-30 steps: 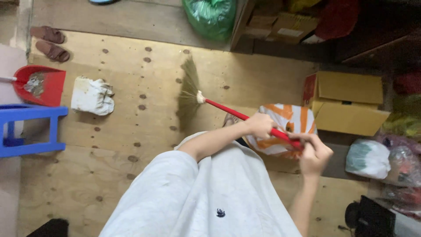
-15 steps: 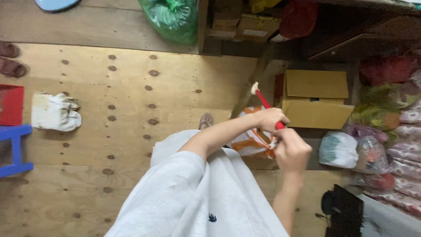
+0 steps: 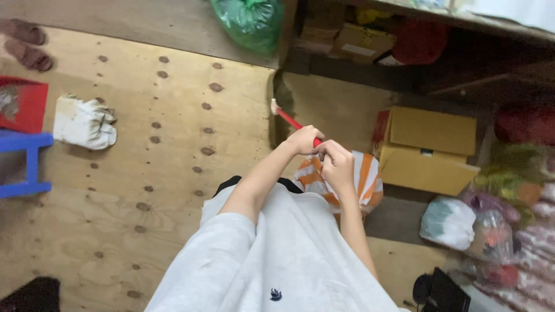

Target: The person sweeps a wooden floor using a red-handled broom. They move around various items, including boxes, bags, and a blue stool, to clean the surface.

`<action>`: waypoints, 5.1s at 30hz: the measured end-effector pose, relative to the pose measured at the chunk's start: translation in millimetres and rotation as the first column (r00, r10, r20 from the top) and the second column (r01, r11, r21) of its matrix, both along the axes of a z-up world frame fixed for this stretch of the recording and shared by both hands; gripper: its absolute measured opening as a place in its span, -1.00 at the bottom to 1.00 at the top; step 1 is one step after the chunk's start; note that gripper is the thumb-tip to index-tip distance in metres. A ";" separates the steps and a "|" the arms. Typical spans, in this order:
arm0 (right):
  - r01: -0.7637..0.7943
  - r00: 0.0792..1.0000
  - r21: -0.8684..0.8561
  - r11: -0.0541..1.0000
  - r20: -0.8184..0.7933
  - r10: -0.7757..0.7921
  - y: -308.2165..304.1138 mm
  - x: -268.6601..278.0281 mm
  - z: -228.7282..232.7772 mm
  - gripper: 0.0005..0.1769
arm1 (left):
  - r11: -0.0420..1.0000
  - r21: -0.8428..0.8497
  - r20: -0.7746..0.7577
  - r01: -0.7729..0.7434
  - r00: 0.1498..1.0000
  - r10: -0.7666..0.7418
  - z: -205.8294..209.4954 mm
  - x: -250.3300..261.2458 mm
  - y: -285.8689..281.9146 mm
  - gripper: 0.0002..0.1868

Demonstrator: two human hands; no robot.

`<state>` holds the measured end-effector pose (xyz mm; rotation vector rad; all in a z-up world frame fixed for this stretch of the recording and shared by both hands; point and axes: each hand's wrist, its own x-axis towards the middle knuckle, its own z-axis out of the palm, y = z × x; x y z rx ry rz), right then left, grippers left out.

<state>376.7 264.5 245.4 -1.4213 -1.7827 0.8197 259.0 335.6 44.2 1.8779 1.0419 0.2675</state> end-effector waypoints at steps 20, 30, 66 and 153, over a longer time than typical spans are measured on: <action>-0.394 0.881 -0.008 0.919 -0.288 0.376 -7.1 -114.9 29.7 -0.56 | 0.862 0.127 -0.264 -0.490 0.822 0.505 62.9 -159.2 -85.2 -0.76; -0.762 0.648 -0.269 0.590 -0.350 0.677 -48.7 -271.2 17.4 -0.71 | 0.406 -0.097 -0.244 -0.909 0.417 0.875 43.5 -256.3 -245.4 -0.81; -0.666 0.564 -0.591 0.456 0.003 0.826 -73.4 -361.6 124.9 -0.57 | 0.698 0.478 -0.286 -0.533 0.657 0.698 41.9 -355.7 -163.1 -0.82; 0.197 0.698 -0.651 -0.733 -0.432 0.572 -332.7 -617.1 -63.9 -0.82 | -0.887 -0.420 -0.173 -0.192 -0.942 0.286 87.9 -275.6 -583.3 -0.60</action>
